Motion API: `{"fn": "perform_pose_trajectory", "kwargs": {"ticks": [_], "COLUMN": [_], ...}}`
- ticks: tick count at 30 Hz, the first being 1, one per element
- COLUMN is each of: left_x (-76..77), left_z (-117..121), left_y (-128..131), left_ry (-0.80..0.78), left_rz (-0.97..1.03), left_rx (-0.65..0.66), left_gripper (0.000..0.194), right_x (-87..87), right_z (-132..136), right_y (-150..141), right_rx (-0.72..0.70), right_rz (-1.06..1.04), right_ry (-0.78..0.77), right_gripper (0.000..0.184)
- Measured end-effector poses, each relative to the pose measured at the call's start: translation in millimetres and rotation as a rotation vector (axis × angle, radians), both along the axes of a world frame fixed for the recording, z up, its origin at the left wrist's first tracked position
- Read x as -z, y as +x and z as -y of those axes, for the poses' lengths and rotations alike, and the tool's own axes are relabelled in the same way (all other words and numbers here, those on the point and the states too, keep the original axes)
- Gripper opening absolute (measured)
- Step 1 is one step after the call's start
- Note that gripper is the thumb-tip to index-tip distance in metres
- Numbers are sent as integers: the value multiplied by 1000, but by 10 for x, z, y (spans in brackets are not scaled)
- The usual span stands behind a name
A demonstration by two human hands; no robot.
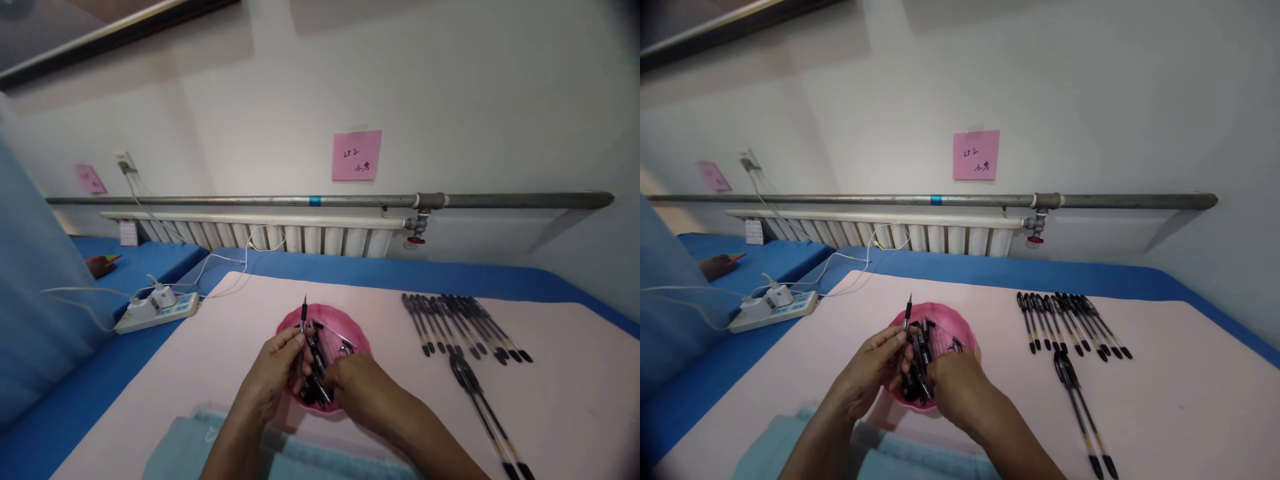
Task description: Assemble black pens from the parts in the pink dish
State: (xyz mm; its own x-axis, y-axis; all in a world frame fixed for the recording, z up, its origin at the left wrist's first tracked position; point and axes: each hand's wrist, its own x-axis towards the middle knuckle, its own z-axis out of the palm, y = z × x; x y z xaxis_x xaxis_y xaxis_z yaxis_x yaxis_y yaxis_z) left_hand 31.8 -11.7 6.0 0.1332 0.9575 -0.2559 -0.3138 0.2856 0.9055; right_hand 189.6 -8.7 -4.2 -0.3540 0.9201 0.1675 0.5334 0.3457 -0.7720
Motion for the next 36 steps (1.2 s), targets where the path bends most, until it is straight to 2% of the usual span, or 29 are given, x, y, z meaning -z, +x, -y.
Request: {"fn": "perform_pose_trajectory", "kwargs": {"ticks": [5,9,13,17,19,21,26,31,36], "left_x": [11,-11,-37,-39,-29,-13,22,5,-26], "left_z": [-7,-15,-31,-56,-68,-76,-69,-50,-29], "left_y": [10,21,22,15,24,41,89,110,123], "left_ry": [-13,-69,-175,-225,-206,-163,-94,-57,-29], "left_rz": [18,115,257,425,496,546,607,569,518], "left_rx": [4,-19,-113,-176,-194,-215,-246,-259,-251], "left_gripper": [39,29,14,12,10,9,6,6,8], "right_x": [47,46,-56,-218,-273,-295,-264,-250,-270], "right_z": [-47,-50,-68,-94,-91,-78,-47,-51,-48], "right_y": [-4,7,72,118,84,20,-107,-124,-121], "right_rx": [-122,-129,-118,-89,-57,-32,26,94,101], "right_rz": [128,149,129,-86,-245,-345,-402,-456,-442], "right_ry": [-5,11,20,-120,-226,-260,-220,-210,-179], "right_gripper": [26,24,21,17,14,12,11,7,7]}}
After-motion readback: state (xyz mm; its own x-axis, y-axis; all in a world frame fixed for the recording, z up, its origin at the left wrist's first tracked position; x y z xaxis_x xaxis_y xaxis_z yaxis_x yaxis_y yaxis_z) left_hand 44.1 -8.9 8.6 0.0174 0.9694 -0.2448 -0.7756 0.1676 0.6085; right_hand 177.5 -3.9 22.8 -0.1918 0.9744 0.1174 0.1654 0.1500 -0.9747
